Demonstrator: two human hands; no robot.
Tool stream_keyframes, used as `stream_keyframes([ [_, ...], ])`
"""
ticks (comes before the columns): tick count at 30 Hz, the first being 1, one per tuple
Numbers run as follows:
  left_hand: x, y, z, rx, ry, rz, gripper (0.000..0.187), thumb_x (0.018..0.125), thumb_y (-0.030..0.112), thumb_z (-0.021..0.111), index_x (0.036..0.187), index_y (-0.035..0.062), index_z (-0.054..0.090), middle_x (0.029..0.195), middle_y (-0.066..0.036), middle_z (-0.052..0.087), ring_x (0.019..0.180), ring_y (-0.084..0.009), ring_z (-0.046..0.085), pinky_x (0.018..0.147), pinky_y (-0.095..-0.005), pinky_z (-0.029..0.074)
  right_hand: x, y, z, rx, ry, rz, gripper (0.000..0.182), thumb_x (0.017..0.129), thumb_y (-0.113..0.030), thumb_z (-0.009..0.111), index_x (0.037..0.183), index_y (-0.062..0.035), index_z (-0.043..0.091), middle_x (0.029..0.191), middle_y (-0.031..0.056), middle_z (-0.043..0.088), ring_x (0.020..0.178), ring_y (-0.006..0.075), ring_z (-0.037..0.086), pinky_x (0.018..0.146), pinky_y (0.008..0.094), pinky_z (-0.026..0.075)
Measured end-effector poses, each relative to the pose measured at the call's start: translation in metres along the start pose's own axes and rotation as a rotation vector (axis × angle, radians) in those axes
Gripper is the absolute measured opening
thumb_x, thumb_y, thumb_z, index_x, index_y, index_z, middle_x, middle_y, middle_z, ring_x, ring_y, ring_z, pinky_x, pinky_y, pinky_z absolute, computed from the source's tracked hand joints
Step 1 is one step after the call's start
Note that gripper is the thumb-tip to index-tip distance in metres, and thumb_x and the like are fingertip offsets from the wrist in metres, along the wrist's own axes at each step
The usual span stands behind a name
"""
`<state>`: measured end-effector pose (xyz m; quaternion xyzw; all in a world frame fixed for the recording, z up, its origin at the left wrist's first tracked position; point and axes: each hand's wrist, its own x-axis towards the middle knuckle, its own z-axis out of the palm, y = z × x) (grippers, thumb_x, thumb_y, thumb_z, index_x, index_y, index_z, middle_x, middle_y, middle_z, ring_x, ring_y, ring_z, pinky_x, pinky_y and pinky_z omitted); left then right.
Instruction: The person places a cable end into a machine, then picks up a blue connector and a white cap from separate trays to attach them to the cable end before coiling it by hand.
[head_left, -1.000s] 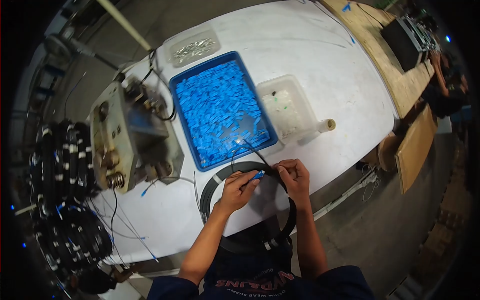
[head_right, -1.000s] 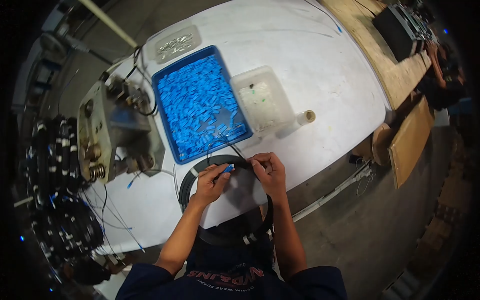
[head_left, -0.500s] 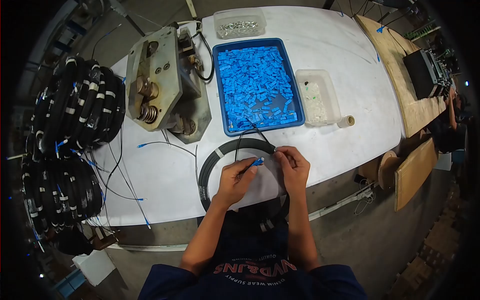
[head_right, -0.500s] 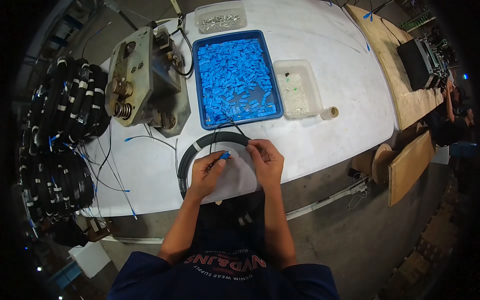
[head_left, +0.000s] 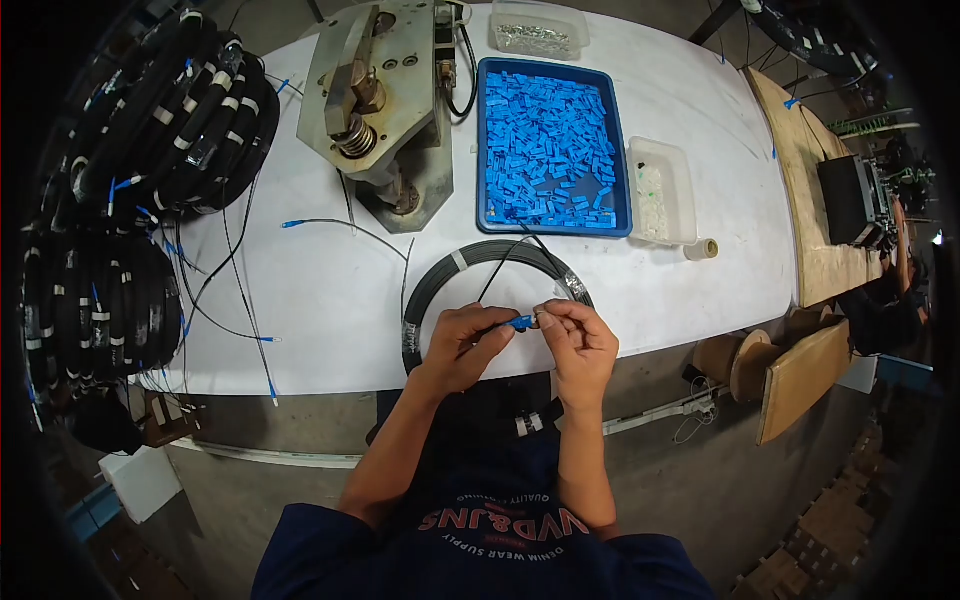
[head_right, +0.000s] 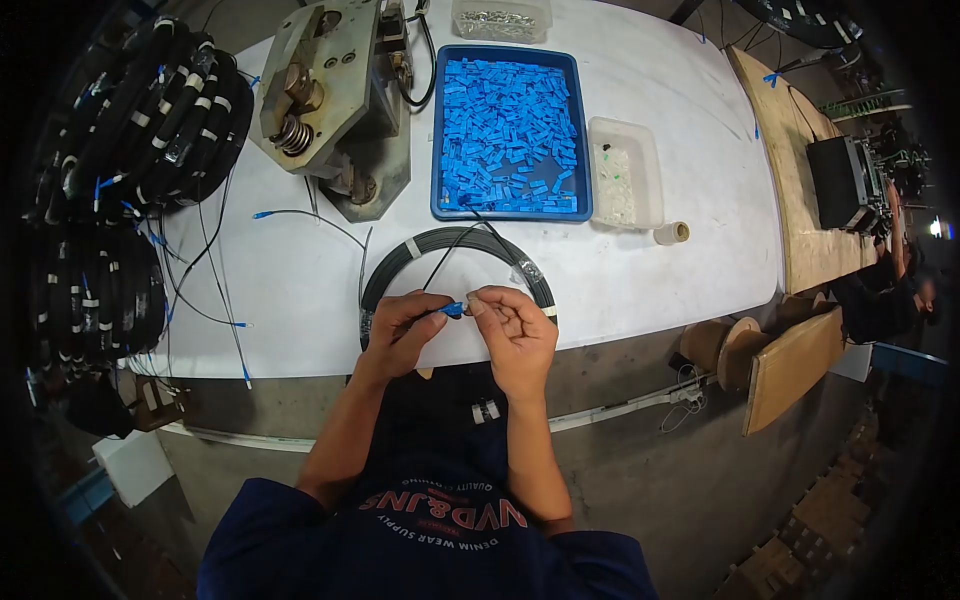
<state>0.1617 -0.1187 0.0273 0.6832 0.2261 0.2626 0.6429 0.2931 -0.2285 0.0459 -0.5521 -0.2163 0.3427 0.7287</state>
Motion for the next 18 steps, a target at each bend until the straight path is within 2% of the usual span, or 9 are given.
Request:
stream_keyframes([
  [1, -0.002, 0.001, 0.0, -0.029, 0.001, -0.035, 0.019, 0.09, 0.007, 0.066, 0.105, -0.0016, 0.072, 0.067, -0.004, 0.06, 0.059, -0.009, 0.049, 0.053, -0.0261, 0.036, -0.001, 0.0, 0.001, -0.002, 0.003, 0.0, 0.019, 0.091, 0.009, 0.063, 0.111, 0.0099, 0.063, 0.1, 0.013, 0.069, 0.093, 0.0163, 0.068, 0.083, 0.0241, 0.053],
  [4, -0.01, -0.008, -0.002, -0.121, 0.032, -0.078, 0.018, 0.092, 0.005, 0.064, 0.106, -0.0038, 0.071, 0.069, -0.002, 0.061, 0.059, -0.0052, 0.047, 0.051, -0.0239, 0.034, -0.004, 0.002, 0.007, 0.022, -0.021, -0.011, 0.019, 0.092, 0.008, 0.063, 0.11, 0.011, 0.063, 0.1, 0.0137, 0.07, 0.094, 0.0172, 0.068, 0.085, 0.0246, 0.053],
  [13, -0.015, -0.006, -0.01, -0.122, 0.042, -0.035, 0.018, 0.093, 0.004, 0.061, 0.105, -0.0049, 0.07, 0.068, 0.002, 0.056, 0.057, -0.0014, 0.041, 0.048, -0.0214, 0.029, -0.009, 0.003, 0.016, 0.06, -0.078, -0.025, 0.019, 0.093, 0.006, 0.063, 0.111, 0.0118, 0.063, 0.102, 0.0154, 0.07, 0.095, 0.0181, 0.068, 0.085, 0.0252, 0.053],
  [18, -0.015, -0.003, -0.008, -0.137, 0.042, -0.025, 0.018, 0.093, 0.004, 0.061, 0.105, -0.0046, 0.071, 0.067, 0.002, 0.056, 0.057, -0.0014, 0.041, 0.047, -0.0214, 0.028, -0.009, 0.002, 0.015, -0.029, -0.073, -0.056, 0.018, 0.093, 0.007, 0.063, 0.11, 0.0108, 0.064, 0.105, 0.0144, 0.068, 0.095, 0.0186, 0.068, 0.085, 0.0257, 0.054],
])
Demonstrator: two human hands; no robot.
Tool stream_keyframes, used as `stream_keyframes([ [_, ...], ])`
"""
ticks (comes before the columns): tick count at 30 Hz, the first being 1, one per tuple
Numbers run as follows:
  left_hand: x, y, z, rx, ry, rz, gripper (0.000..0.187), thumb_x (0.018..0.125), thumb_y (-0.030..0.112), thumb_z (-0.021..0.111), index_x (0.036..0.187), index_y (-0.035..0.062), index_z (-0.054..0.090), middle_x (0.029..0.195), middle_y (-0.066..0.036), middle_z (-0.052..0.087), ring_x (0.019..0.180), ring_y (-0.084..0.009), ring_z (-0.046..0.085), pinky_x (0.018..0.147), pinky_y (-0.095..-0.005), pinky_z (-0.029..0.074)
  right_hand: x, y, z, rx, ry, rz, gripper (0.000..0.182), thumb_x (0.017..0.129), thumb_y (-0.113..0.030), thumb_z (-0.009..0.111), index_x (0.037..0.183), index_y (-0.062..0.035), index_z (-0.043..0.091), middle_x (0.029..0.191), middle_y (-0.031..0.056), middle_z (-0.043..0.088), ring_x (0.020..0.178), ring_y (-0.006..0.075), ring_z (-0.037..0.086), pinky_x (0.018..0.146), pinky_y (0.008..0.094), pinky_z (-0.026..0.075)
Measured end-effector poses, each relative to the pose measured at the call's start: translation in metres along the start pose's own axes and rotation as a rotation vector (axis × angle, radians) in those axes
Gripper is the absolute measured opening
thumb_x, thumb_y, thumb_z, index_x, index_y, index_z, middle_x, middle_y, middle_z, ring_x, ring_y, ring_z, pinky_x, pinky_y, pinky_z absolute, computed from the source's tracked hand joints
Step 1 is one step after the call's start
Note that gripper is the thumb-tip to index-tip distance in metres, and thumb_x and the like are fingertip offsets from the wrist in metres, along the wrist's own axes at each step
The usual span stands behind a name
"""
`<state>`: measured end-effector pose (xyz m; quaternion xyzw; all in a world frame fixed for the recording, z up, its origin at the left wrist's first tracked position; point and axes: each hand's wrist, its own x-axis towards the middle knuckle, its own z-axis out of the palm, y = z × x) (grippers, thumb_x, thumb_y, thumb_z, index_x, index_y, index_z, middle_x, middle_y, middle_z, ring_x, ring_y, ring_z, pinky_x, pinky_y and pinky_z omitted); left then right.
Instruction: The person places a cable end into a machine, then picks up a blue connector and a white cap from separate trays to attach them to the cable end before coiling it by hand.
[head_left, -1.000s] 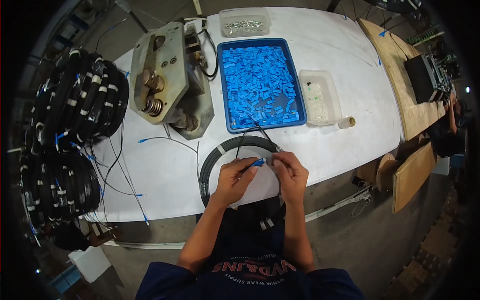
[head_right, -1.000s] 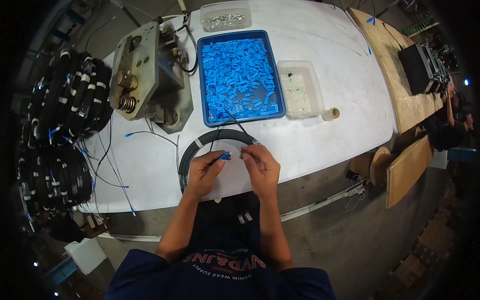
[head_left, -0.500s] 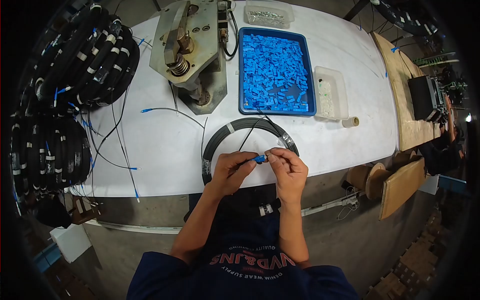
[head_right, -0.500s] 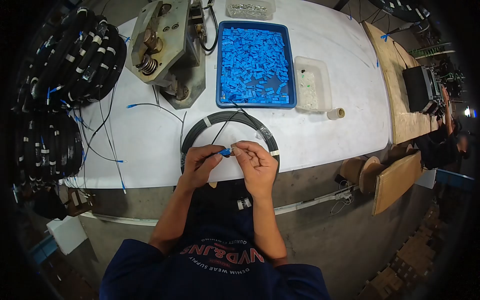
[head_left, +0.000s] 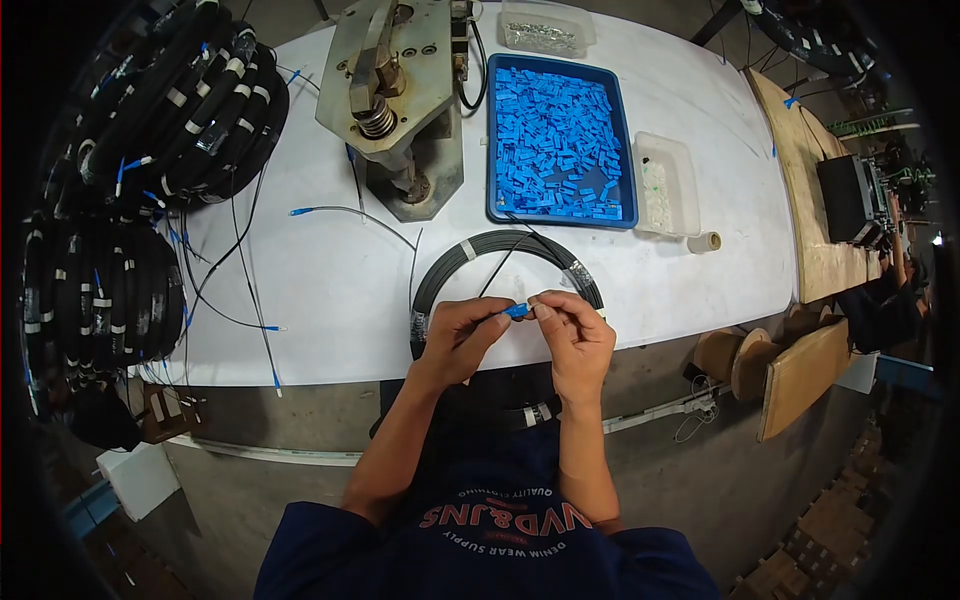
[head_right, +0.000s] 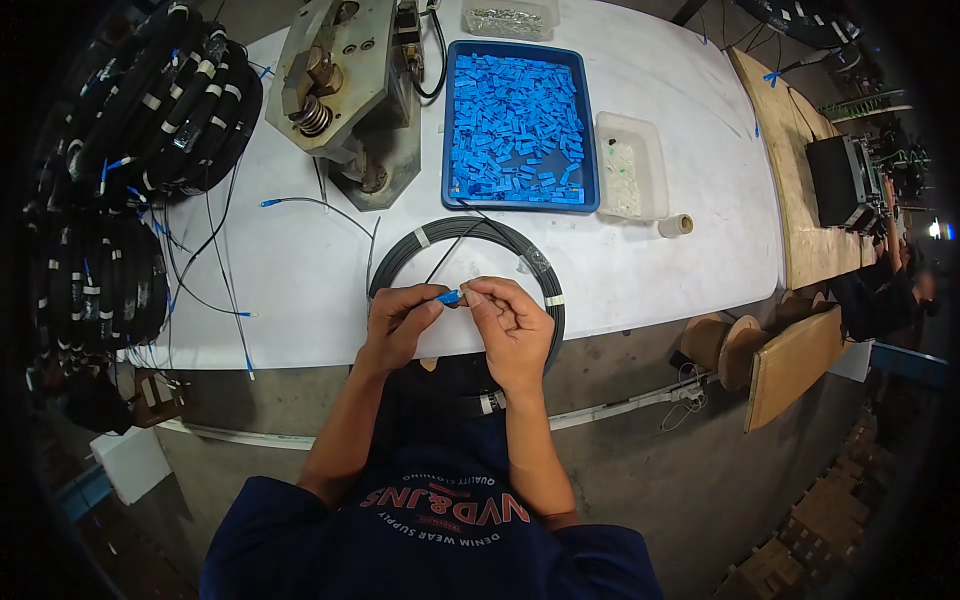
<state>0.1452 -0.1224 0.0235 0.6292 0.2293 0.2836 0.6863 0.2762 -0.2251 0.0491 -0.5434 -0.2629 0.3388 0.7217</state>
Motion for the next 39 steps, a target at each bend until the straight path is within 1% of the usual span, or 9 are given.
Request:
stream_keyframes([
  [11, 0.002, -0.001, 0.001, 0.037, 0.007, -0.016, 0.019, 0.095, 0.007, 0.061, 0.107, -0.0044, 0.071, 0.064, 0.002, 0.055, 0.056, -0.0016, 0.042, 0.047, -0.0223, 0.03, 0.004, 0.004, -0.004, -0.002, -0.025, -0.034, 0.017, 0.092, 0.008, 0.063, 0.109, 0.0105, 0.064, 0.108, 0.0148, 0.066, 0.097, 0.0186, 0.067, 0.086, 0.0259, 0.054],
  [17, 0.01, -0.01, 0.002, 0.108, 0.014, 0.057, 0.021, 0.096, 0.009, 0.061, 0.11, -0.0039, 0.07, 0.06, 0.002, 0.052, 0.053, -0.0027, 0.04, 0.047, -0.023, 0.031, 0.01, 0.006, -0.006, -0.007, -0.035, -0.019, 0.018, 0.092, 0.007, 0.063, 0.11, 0.0105, 0.064, 0.107, 0.0149, 0.067, 0.097, 0.0181, 0.067, 0.087, 0.0259, 0.053],
  [24, 0.01, -0.007, 0.009, 0.023, -0.004, -0.029, 0.025, 0.099, 0.012, 0.057, 0.115, -0.0037, 0.069, 0.066, 0.003, 0.055, 0.059, -0.0017, 0.041, 0.05, -0.0224, 0.033, 0.007, 0.009, 0.005, 0.08, 0.114, 0.022, 0.03, 0.093, 0.005, 0.064, 0.122, 0.0104, 0.058, 0.108, 0.015, 0.067, 0.099, 0.0175, 0.067, 0.089, 0.026, 0.053],
  [26, 0.01, -0.002, 0.011, -0.018, 0.007, -0.032, 0.026, 0.1, 0.012, 0.056, 0.116, -0.0037, 0.068, 0.068, 0.003, 0.056, 0.06, -0.0013, 0.042, 0.051, -0.022, 0.033, 0.005, 0.013, 0.004, 0.072, 0.1, 0.032, 0.031, 0.093, 0.005, 0.064, 0.123, 0.0103, 0.058, 0.109, 0.015, 0.067, 0.101, 0.0175, 0.066, 0.09, 0.0262, 0.053],
  [28, 0.01, 0.011, 0.012, -0.003, -0.003, -0.157, 0.026, 0.1, 0.012, 0.053, 0.113, -0.0024, 0.07, 0.07, 0.005, 0.056, 0.064, -0.0016, 0.043, 0.057, -0.0207, 0.035, 0.002, 0.014, 0.004, 0.063, 0.085, 0.041, 0.032, 0.092, 0.005, 0.065, 0.124, 0.0103, 0.058, 0.11, 0.015, 0.066, 0.103, 0.0175, 0.066, 0.09, 0.0264, 0.053],
  [29, 0.01, 0.011, 0.013, -0.003, -0.002, -0.157, 0.026, 0.1, 0.012, 0.053, 0.113, -0.0024, 0.07, 0.07, 0.005, 0.056, 0.064, -0.0016, 0.043, 0.057, -0.0207, 0.035, 0.001, 0.014, 0.006, 0.044, 0.097, 0.038, 0.034, 0.092, 0.006, 0.065, 0.124, 0.0103, 0.058, 0.111, 0.0152, 0.066, 0.104, 0.0177, 0.065, 0.091, 0.0267, 0.053],
  [31, 0.011, 0.011, 0.015, -0.006, 0.032, -0.145, 0.028, 0.101, 0.015, 0.052, 0.114, -0.001, 0.07, 0.066, 0.008, 0.048, 0.062, -0.0017, 0.039, 0.055, -0.0213, 0.031, 0.0, 0.013, 0.011, 0.026, 0.11, 0.035, 0.035, 0.092, 0.006, 0.065, 0.125, 0.0103, 0.057, 0.112, 0.0154, 0.066, 0.105, 0.0179, 0.065, 0.092, 0.0271, 0.053],
  [33, 0.011, 0.009, 0.015, 0.014, 0.032, -0.141, 0.029, 0.101, 0.017, 0.051, 0.114, -0.0008, 0.07, 0.066, 0.008, 0.048, 0.062, -0.0018, 0.039, 0.055, -0.0213, 0.031, 0.0, 0.01, 0.016, -0.02, 0.151, 0.036, 0.036, 0.091, 0.005, 0.067, 0.125, 0.0093, 0.059, 0.109, 0.0135, 0.068, 0.1, 0.0153, 0.066, 0.091, 0.0254, 0.053],
  [39, 0.011, 0.009, 0.013, 0.054, 0.011, -0.151, 0.031, 0.102, 0.019, 0.049, 0.117, 0.0007, 0.069, 0.065, 0.007, 0.048, 0.061, -0.002, 0.039, 0.055, -0.0211, 0.032, 0.002, 0.013, 0.011, -0.05, 0.112, 0.0, 0.033, 0.091, 0.007, 0.065, 0.124, 0.0096, 0.06, 0.108, 0.0138, 0.068, 0.099, 0.0141, 0.066, 0.09, 0.0246, 0.054],
])
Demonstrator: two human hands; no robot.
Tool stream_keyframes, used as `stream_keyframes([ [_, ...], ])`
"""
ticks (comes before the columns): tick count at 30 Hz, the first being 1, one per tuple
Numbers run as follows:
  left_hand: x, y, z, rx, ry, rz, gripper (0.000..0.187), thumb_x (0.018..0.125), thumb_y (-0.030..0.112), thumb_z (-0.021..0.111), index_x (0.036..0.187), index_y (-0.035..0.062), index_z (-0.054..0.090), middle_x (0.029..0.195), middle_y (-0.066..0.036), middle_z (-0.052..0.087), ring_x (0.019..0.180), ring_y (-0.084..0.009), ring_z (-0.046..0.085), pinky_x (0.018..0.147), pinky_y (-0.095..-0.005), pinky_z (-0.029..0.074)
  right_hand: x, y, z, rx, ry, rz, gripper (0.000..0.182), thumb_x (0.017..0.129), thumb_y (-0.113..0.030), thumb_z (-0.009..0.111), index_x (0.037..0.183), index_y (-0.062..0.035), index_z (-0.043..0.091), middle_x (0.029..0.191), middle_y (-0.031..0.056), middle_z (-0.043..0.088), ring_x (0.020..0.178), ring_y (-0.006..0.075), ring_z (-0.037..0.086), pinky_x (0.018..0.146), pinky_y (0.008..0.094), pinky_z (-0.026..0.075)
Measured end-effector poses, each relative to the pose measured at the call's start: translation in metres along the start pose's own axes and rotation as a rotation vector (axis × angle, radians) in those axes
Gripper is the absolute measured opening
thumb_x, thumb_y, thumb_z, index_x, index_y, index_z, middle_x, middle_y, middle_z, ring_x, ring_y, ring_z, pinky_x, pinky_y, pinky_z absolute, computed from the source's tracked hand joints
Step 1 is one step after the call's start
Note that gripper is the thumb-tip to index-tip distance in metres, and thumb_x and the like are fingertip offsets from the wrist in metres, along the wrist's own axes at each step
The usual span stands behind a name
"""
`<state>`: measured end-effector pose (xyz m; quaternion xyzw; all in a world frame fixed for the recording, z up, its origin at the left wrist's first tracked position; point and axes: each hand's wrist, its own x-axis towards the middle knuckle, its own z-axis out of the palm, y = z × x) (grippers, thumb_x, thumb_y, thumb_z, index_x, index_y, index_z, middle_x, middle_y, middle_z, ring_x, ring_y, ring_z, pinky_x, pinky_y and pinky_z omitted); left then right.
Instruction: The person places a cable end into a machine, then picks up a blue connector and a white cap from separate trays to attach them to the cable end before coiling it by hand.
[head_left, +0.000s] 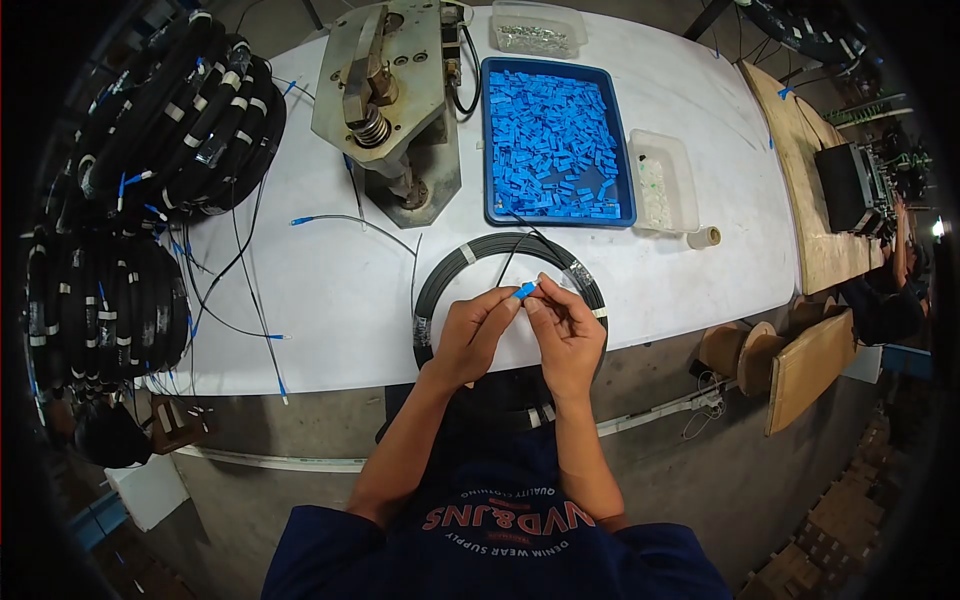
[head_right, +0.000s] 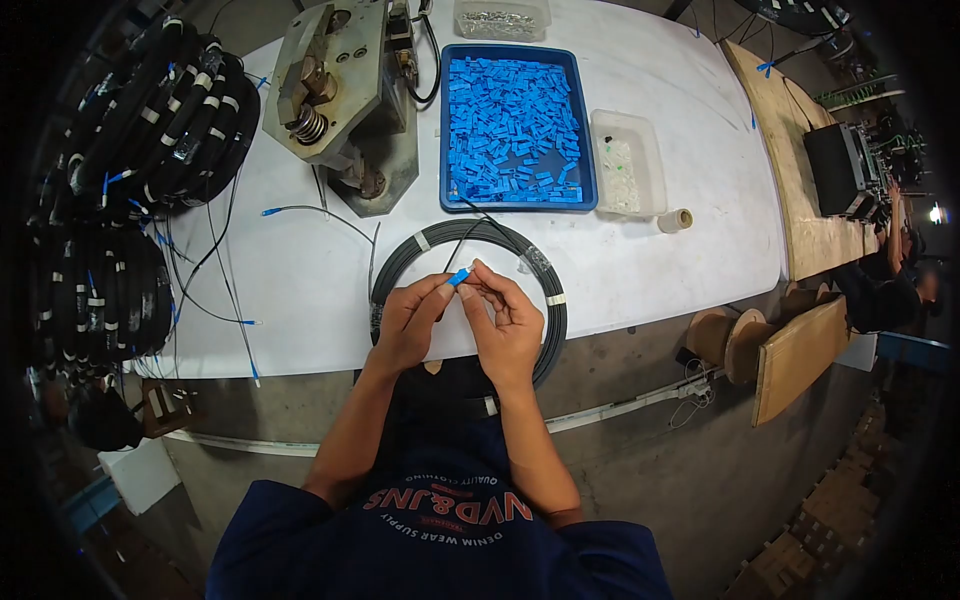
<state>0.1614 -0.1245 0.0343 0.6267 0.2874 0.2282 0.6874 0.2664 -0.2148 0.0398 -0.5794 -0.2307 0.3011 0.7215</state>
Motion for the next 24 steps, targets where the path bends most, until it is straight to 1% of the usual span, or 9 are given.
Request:
stream_keyframes([
  [4, 0.0002, -0.0007, 0.0018, 0.008, 0.002, 0.001, 0.031, 0.102, 0.018, 0.049, 0.117, 0.0006, 0.069, 0.066, 0.007, 0.048, 0.061, -0.0019, 0.039, 0.054, -0.0214, 0.032, 0.0006, -0.0016, -0.0015, -0.012, -0.001, -0.005, 0.032, 0.091, 0.007, 0.065, 0.123, 0.0096, 0.06, 0.108, 0.0133, 0.068, 0.098, 0.0138, 0.066, 0.089, 0.0246, 0.054],
  [6, 0.0003, -0.0032, 0.0006, 0.009, -0.002, -0.008, 0.031, 0.102, 0.018, 0.05, 0.117, 0.0002, 0.069, 0.066, 0.007, 0.048, 0.061, -0.002, 0.039, 0.054, -0.0215, 0.032, 0.0004, -0.0022, -0.002, -0.012, -0.01, 0.037, 0.032, 0.09, 0.008, 0.066, 0.121, 0.0095, 0.061, 0.109, 0.015, 0.068, 0.103, 0.0169, 0.065, 0.093, 0.0273, 0.052],
  [11, 0.0015, -0.0035, 0.0007, 0.011, -0.005, -0.021, 0.03, 0.101, 0.017, 0.051, 0.117, -0.0016, 0.069, 0.066, 0.007, 0.048, 0.061, -0.0023, 0.04, 0.054, -0.0219, 0.032, 0.0007, 0.0, -0.0027, -0.01, -0.003, 0.029, 0.03, 0.09, 0.008, 0.066, 0.12, 0.0086, 0.062, 0.109, 0.0141, 0.067, 0.103, 0.0165, 0.065, 0.093, 0.0269, 0.052],
  [13, 0.003, -0.0077, 0.0012, 0.016, 0.0, 0.07, 0.028, 0.102, 0.014, 0.051, 0.119, -0.0017, 0.067, 0.06, 0.004, 0.047, 0.056, -0.002, 0.037, 0.049, -0.0239, 0.031, 0.0011, 0.0003, -0.0029, -0.013, -0.001, 0.025, 0.029, 0.09, 0.008, 0.066, 0.119, 0.0085, 0.063, 0.109, 0.0139, 0.067, 0.103, 0.0164, 0.065, 0.093, 0.0268, 0.052],
  [14, 0.0026, -0.0059, 0.001, 0.017, 0.0, 0.069, 0.028, 0.102, 0.014, 0.051, 0.119, -0.0017, 0.067, 0.06, 0.004, 0.047, 0.056, -0.002, 0.037, 0.049, -0.0239, 0.031, 0.0011, 0.0005, -0.0025, -0.01, 0.003, 0.019, 0.029, 0.09, 0.008, 0.066, 0.119, 0.0086, 0.063, 0.109, 0.0138, 0.067, 0.103, 0.0163, 0.065, 0.093, 0.0267, 0.052],
  [16, 0.0022, 0.0001, 0.0005, 0.009, -0.01, -0.023, 0.03, 0.101, 0.016, 0.052, 0.117, -0.003, 0.069, 0.065, 0.006, 0.048, 0.062, -0.0025, 0.04, 0.055, -0.0221, 0.033, 0.0013, 0.0009, -0.0022, -0.007, 0.007, 0.013, 0.029, 0.09, 0.008, 0.065, 0.119, 0.0086, 0.063, 0.109, 0.0136, 0.067, 0.103, 0.0163, 0.065, 0.093, 0.0266, 0.052],
  [23, 0.0046, -0.0032, -0.0003, 0.019, 0.0, -0.004, 0.03, 0.101, 0.017, 0.052, 0.118, -0.0018, 0.069, 0.066, 0.006, 0.048, 0.062, -0.0022, 0.04, 0.054, -0.022, 0.033, 0.004, 0.0009, -0.0037, -0.03, -0.037, -0.006, 0.029, 0.09, 0.008, 0.065, 0.119, 0.0082, 0.063, 0.11, 0.0142, 0.066, 0.102, 0.016, 0.065, 0.092, 0.0264, 0.052],
  [24, 0.007, -0.0062, -0.0002, 0.028, 0.014, 0.05, 0.029, 0.102, 0.016, 0.052, 0.117, -0.0019, 0.068, 0.064, 0.004, 0.049, 0.06, -0.0027, 0.04, 0.053, -0.0234, 0.033, 0.0054, 0.0002, -0.0045, -0.035, -0.06, 0.0, 0.03, 0.09, 0.008, 0.065, 0.12, 0.0081, 0.063, 0.11, 0.0144, 0.067, 0.102, 0.0157, 0.065, 0.091, 0.0261, 0.052],
])
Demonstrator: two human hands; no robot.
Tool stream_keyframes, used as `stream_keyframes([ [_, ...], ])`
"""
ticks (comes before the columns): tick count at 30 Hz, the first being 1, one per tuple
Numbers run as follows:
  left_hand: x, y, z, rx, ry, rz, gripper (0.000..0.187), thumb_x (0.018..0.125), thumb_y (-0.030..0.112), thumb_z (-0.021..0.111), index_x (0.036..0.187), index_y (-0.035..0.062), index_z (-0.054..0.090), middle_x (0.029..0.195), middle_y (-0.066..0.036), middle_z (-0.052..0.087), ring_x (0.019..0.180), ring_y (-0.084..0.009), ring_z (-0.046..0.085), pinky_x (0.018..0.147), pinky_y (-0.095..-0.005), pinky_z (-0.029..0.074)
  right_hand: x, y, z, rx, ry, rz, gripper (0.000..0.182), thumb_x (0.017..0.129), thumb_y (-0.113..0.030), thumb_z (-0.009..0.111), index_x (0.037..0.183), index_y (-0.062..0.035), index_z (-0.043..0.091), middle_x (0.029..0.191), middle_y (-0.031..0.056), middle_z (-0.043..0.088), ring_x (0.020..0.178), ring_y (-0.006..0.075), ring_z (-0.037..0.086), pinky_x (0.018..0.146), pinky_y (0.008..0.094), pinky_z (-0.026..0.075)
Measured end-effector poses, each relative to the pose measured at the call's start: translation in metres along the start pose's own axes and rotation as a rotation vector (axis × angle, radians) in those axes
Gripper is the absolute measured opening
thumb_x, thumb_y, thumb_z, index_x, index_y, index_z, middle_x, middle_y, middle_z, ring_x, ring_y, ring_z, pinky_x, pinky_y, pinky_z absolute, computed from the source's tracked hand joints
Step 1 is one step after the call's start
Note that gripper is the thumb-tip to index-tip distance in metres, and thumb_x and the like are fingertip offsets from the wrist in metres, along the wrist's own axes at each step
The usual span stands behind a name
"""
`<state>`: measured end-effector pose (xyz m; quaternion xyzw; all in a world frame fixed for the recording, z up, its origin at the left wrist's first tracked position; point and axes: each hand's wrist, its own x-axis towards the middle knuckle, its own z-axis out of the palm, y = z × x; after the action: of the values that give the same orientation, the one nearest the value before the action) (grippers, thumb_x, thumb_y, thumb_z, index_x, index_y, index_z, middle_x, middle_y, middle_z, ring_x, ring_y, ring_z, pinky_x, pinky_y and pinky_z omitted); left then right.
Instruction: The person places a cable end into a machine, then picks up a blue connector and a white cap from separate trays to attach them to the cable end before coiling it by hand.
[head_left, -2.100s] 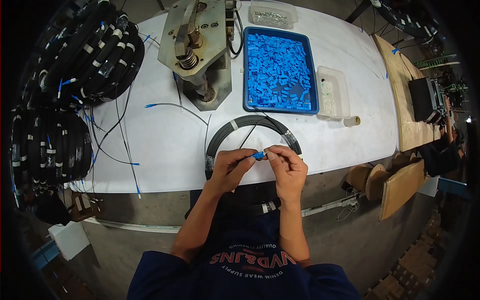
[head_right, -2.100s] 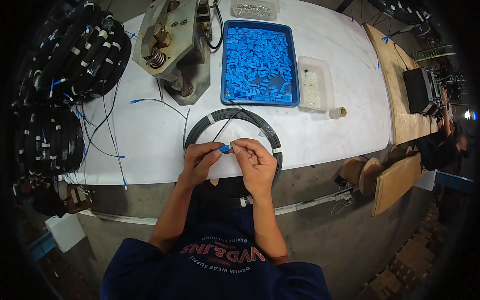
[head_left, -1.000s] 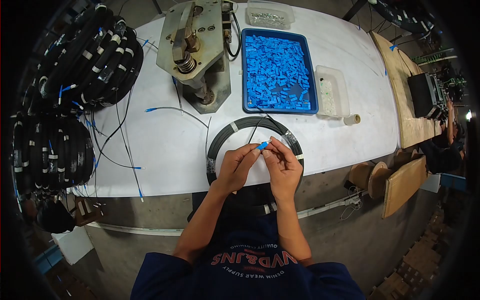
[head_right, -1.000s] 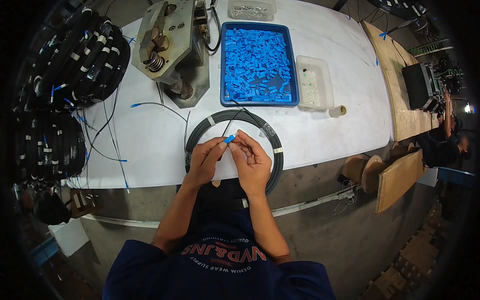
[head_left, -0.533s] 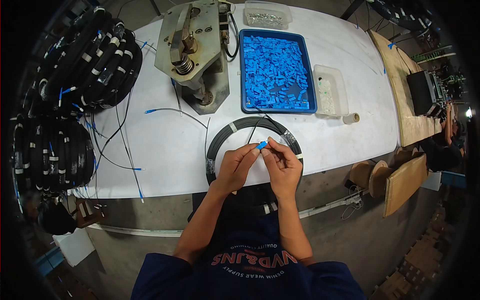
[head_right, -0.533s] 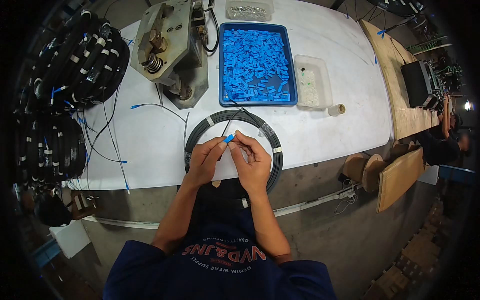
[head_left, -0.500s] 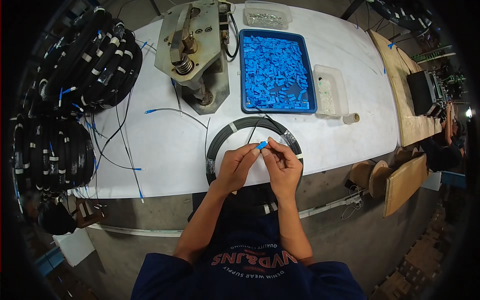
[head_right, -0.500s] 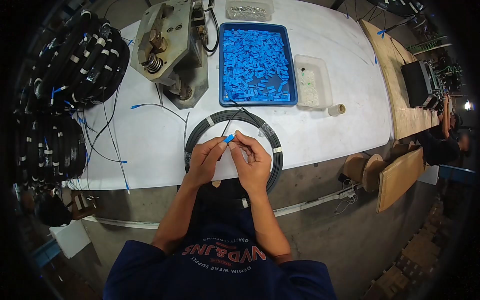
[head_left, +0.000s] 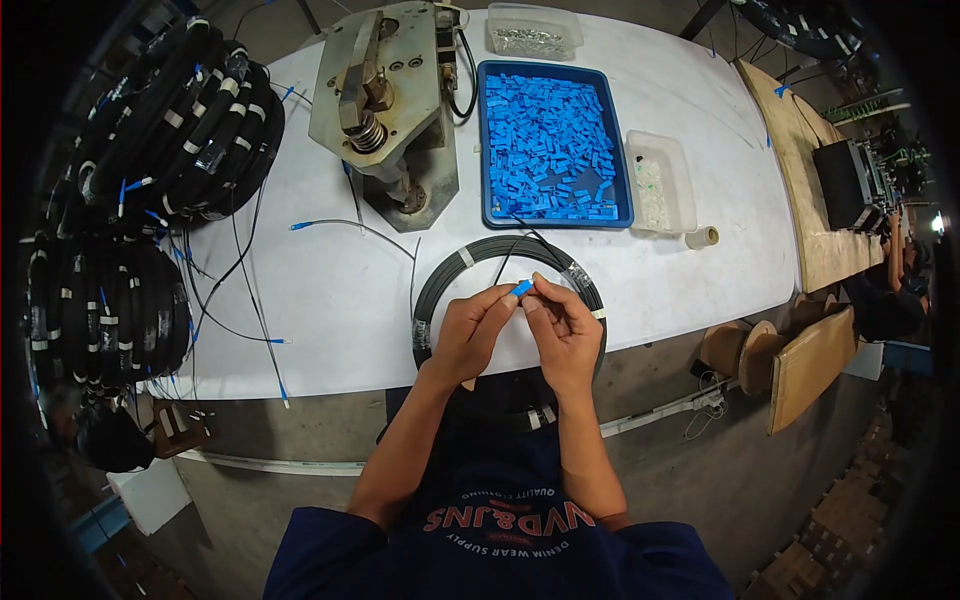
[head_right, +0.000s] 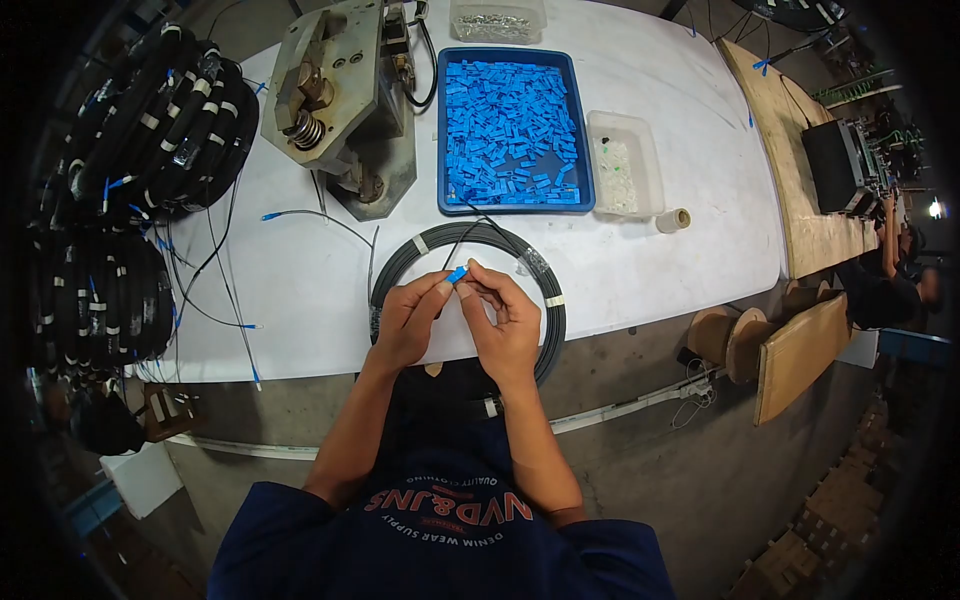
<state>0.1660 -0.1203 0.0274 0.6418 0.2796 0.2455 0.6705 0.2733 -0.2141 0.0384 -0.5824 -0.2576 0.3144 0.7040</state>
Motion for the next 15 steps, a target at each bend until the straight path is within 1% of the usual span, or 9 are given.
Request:
stream_keyframes([
  [4, 0.008, 0.0, -0.011, 0.159, 0.048, 0.051, 0.026, 0.103, 0.018, 0.05, 0.11, -0.002, 0.065, 0.067, 0.001, 0.052, 0.061, -0.0042, 0.042, 0.055, -0.0244, 0.036, 0.013, 0.004, -0.014, -0.114, -0.032, -0.008, 0.035, 0.089, 0.006, 0.067, 0.124, 0.0068, 0.061, 0.112, 0.0135, 0.067, 0.104, 0.0165, 0.065, 0.09, 0.0269, 0.051],
  [6, 0.011, -0.019, -0.021, 0.103, 0.13, 0.049, 0.025, 0.103, 0.018, 0.05, 0.108, -0.0019, 0.064, 0.068, 0.0, 0.052, 0.063, -0.0041, 0.043, 0.056, -0.0236, 0.036, 0.022, 0.013, -0.029, -0.313, 0.164, -0.065, 0.042, 0.087, 0.0, 0.07, 0.127, 0.0043, 0.06, 0.113, 0.0122, 0.068, 0.105, 0.0186, 0.065, 0.09, 0.0298, 0.05],
  [7, 0.011, -0.031, -0.029, 0.045, 0.209, 0.043, 0.024, 0.103, 0.019, 0.05, 0.105, -0.0017, 0.062, 0.07, 0.0, 0.051, 0.065, -0.004, 0.043, 0.057, -0.0228, 0.037, 0.028, 0.016, -0.042, -0.503, 0.166, -0.071, 0.049, 0.084, -0.007, 0.073, 0.13, 0.0014, 0.059, 0.117, 0.0144, 0.066, 0.109, 0.0254, 0.063, 0.094, 0.0356, 0.048],
  [8, 0.01, -0.033, -0.038, 0.094, 0.23, 0.045, 0.023, 0.104, 0.017, 0.048, 0.104, -0.0018, 0.06, 0.079, -0.005, 0.055, 0.076, -0.0098, 0.051, 0.068, -0.0252, 0.042, 0.031, 0.02, -0.054, -0.65, 0.134, -0.136, 0.052, 0.082, -0.009, 0.075, 0.13, 0.0004, 0.058, 0.12, 0.0162, 0.064, 0.112, 0.0287, 0.06, 0.096, 0.0377, 0.047],
  [9, 0.011, -0.038, -0.047, 0.1, 0.236, 0.051, 0.023, 0.104, 0.017, 0.048, 0.104, -0.0018, 0.06, 0.079, -0.005, 0.055, 0.076, -0.0098, 0.051, 0.068, -0.0252, 0.042, 0.033, 0.025, -0.064, -0.796, 0.103, -0.201, 0.055, 0.08, -0.011, 0.077, 0.131, -0.0006, 0.058, 0.123, 0.0181, 0.061, 0.114, 0.032, 0.058, 0.098, 0.0399, 0.046],
  [10, 0.012, -0.045, -0.055, 0.27, 0.293, 0.173, 0.023, 0.104, 0.017, 0.046, 0.102, -0.0019, 0.06, 0.086, -0.009, 0.057, 0.083, -0.0146, 0.053, 0.075, -0.028, 0.044, 0.035, 0.035, -0.073, -0.842, 0.052, -0.202, 0.062, 0.077, -0.015, 0.079, 0.133, -0.0021, 0.056, 0.128, 0.0197, 0.056, 0.119, 0.036, 0.052, 0.1, 0.043, 0.043],
  [11, 0.013, -0.052, -0.062, 0.438, 0.347, 0.295, 0.023, 0.104, 0.016, 0.045, 0.1, -0.0021, 0.059, 0.092, -0.012, 0.059, 0.09, -0.0195, 0.056, 0.081, -0.0309, 0.045, 0.033, 0.043, -0.076, -0.839, 0.049, -0.208, 0.062, 0.077, -0.015, 0.079, 0.133, -0.0021, 0.056, 0.128, 0.0197, 0.056, 0.119, 0.036, 0.052, 0.1, 0.043, 0.043],
  [12, 0.008, -0.058, -0.068, 0.384, 0.327, 0.226, 0.021, 0.103, 0.014, 0.044, 0.102, -0.0026, 0.057, 0.106, -0.016, 0.057, 0.101, -0.0285, 0.055, 0.091, -0.0362, 0.043, 0.03, 0.048, -0.078, -0.924, 0.012, -0.21, 0.064, 0.076, -0.016, 0.079, 0.134, -0.0027, 0.055, 0.128, 0.0191, 0.056, 0.119, 0.0359, 0.052, 0.1, 0.0437, 0.043],
  [15, 0.001, -0.072, -0.069, 0.37, 0.433, 0.226, 0.019, 0.103, 0.012, 0.045, 0.105, -0.003, 0.055, 0.108, -0.016, 0.056, 0.099, -0.0289, 0.055, 0.091, -0.0361, 0.043, 0.028, 0.06, -0.075, -1.056, -0.007, -0.258, 0.067, 0.075, -0.019, 0.08, 0.136, -0.0046, 0.054, 0.129, 0.0181, 0.055, 0.118, 0.0359, 0.051, 0.098, 0.0454, 0.042],
])
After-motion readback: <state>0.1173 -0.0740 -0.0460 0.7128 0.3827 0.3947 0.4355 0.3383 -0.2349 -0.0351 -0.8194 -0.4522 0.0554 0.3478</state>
